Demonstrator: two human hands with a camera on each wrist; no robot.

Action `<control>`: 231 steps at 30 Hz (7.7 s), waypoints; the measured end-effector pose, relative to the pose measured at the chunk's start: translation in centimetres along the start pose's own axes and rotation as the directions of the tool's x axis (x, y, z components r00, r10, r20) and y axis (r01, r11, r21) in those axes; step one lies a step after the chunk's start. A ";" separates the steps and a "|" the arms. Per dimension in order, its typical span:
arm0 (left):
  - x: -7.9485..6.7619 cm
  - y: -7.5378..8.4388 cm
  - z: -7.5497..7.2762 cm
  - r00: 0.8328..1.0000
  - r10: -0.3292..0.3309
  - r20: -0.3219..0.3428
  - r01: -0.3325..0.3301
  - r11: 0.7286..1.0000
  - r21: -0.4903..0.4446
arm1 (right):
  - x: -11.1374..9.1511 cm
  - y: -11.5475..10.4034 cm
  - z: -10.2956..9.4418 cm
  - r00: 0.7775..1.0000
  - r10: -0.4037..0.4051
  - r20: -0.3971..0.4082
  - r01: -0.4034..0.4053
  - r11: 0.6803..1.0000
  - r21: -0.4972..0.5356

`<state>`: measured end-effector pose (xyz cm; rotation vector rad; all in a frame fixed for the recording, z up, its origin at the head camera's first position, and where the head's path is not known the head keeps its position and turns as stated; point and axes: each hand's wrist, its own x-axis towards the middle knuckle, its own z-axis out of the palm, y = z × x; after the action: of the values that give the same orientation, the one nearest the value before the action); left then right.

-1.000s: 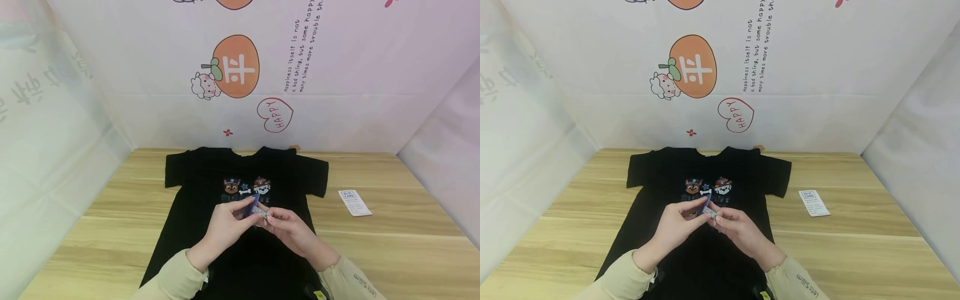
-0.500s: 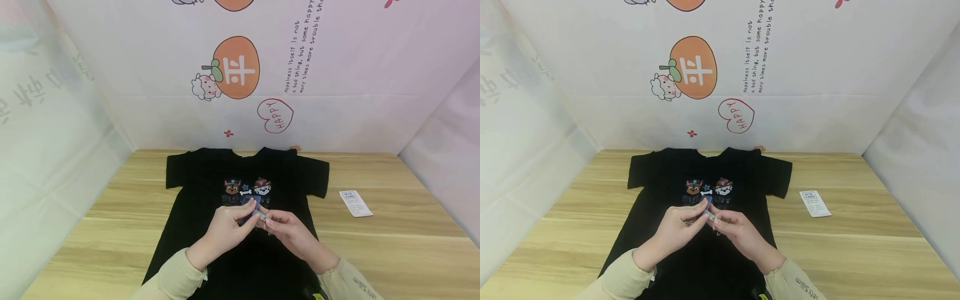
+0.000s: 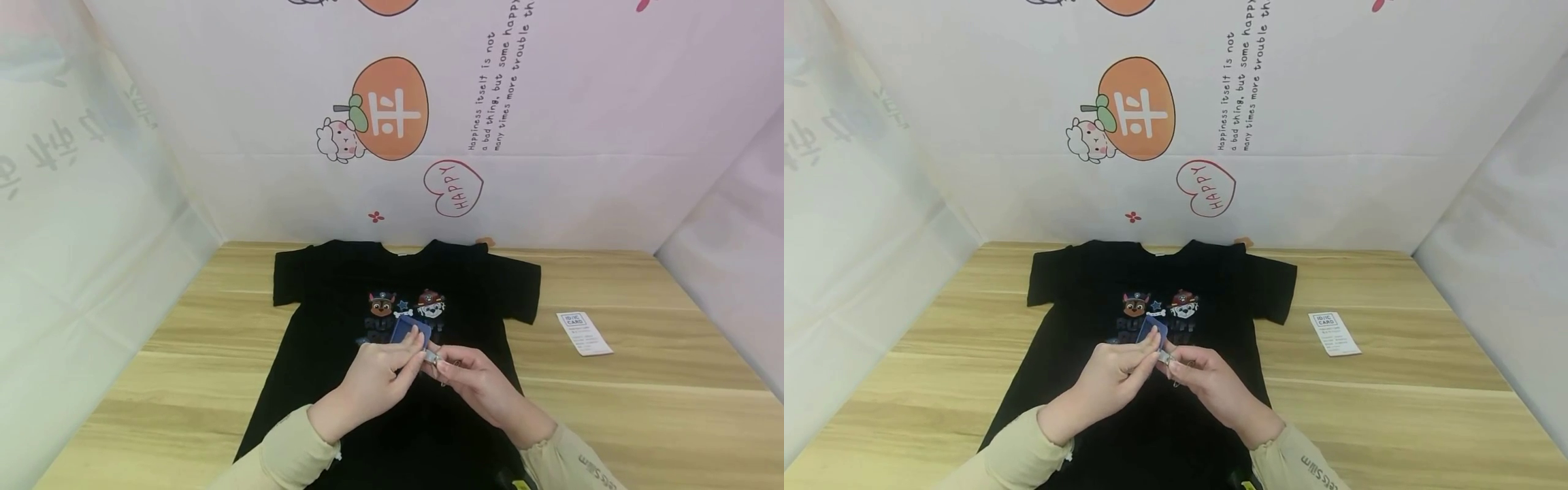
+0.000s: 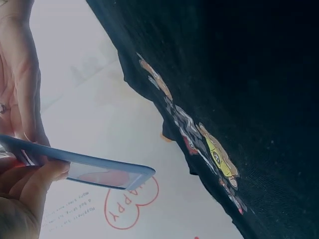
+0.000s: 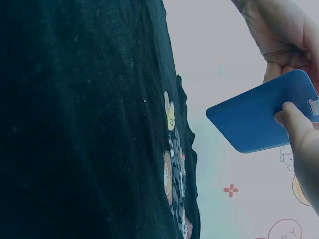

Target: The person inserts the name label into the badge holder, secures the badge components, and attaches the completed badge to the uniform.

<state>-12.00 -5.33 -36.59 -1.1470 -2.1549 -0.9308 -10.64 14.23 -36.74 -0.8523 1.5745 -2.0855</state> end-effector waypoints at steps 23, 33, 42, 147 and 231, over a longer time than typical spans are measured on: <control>-0.5 0.7 0.7 0.999 0.032 -0.016 -0.032 0.999 0.026 | -0.6 0.7 -0.3 0.998 -0.030 0.057 0.025 0.996 0.080; -0.4 1.0 0.7 0.999 0.031 -0.038 -0.030 0.999 0.024 | -0.8 1.0 -0.5 0.990 -0.093 0.107 0.075 0.983 0.168; -0.4 0.8 0.7 0.997 0.023 -0.072 -0.021 0.999 0.026 | -0.7 0.9 -0.7 0.989 -0.095 0.116 0.072 0.979 0.192; -1.1 -1.0 -1.0 0.780 -0.448 0.436 0.611 0.695 -0.378 | -1.1 -0.7 -2.0 0.979 0.056 -0.195 -0.038 0.995 0.094; -1.9 -2.3 -3.2 0.750 -0.529 0.397 0.662 0.606 -0.441 | 1.6 1.1 -9.9 0.847 0.476 -0.236 -0.531 0.759 -0.376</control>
<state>-12.57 -9.68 -36.68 -0.7544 -2.6119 -1.9318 -18.54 20.03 -39.24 -0.3457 2.0982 -1.4472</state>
